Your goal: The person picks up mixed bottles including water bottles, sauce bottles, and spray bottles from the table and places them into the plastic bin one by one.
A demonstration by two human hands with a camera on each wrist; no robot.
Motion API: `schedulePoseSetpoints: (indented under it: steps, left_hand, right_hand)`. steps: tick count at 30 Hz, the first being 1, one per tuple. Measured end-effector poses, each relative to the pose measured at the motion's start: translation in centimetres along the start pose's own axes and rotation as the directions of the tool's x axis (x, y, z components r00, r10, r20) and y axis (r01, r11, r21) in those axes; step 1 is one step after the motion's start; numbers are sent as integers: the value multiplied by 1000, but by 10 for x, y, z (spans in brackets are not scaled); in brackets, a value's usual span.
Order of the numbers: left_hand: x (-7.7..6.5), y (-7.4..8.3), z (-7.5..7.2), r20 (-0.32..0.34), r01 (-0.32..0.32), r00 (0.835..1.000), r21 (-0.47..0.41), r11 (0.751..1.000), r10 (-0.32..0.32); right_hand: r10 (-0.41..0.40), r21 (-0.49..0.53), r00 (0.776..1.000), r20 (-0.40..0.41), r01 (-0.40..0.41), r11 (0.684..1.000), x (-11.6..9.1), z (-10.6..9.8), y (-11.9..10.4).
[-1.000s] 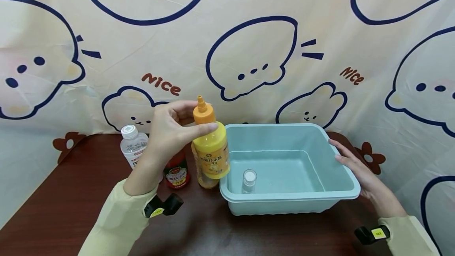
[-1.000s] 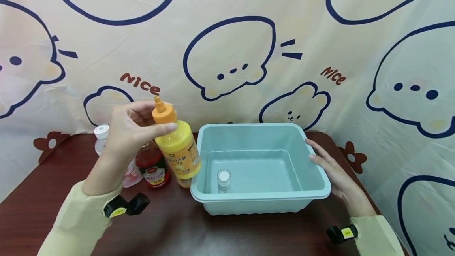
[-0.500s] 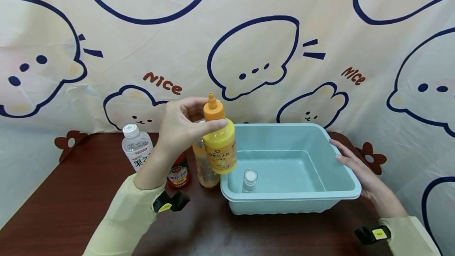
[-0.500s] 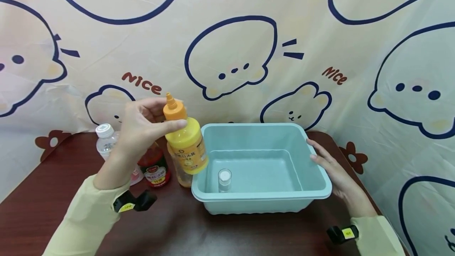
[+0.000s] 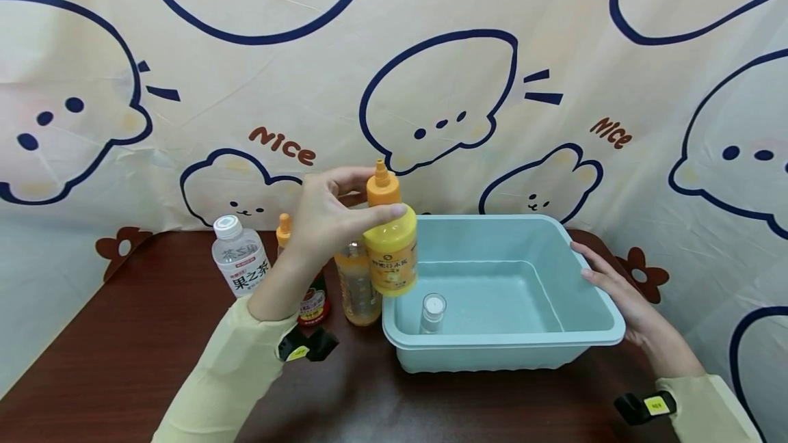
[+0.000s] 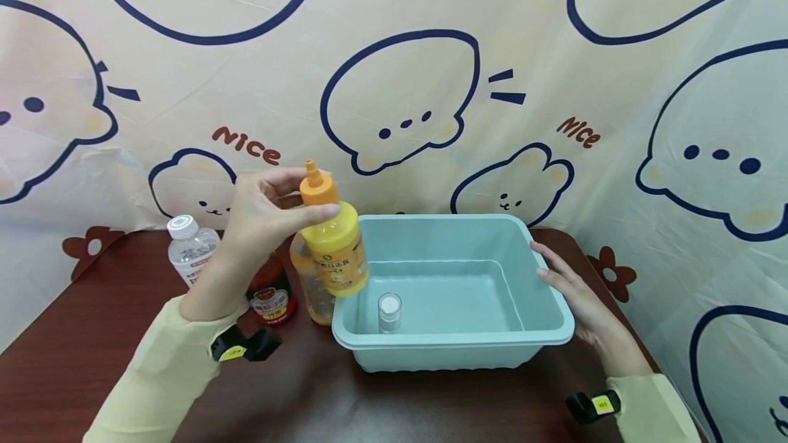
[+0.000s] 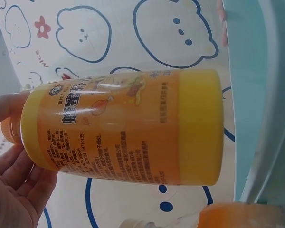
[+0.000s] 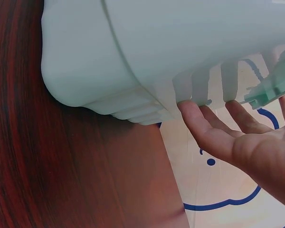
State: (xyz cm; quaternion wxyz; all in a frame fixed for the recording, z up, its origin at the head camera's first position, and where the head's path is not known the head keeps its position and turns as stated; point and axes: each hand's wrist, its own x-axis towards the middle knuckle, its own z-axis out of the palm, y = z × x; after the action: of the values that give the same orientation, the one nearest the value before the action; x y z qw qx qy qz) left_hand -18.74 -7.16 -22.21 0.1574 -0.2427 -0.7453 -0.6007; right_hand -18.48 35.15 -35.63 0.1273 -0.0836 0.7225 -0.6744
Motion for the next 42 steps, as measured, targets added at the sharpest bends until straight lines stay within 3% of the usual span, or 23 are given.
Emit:
schedulePoseSetpoints:
  steps: [16, 23, 42]
  left_hand:
    - [10, -2, 19, 36, 14, 999, 9, 1000, -15]
    - [13, -4, 25, 54, -11, 998, -11, 1000, 11]
    - [14, -10, 39, 94, 90, 992, -14, 996, -88]
  right_hand:
    - [2, 18, 1000, 10, -2, 1000, 0, -1, 0]
    - [-1, 21, 1000, 8, 1, 1000, 0, -1, 0]
    - [0, 5, 1000, 3, 0, 1000, -1, 0, 0]
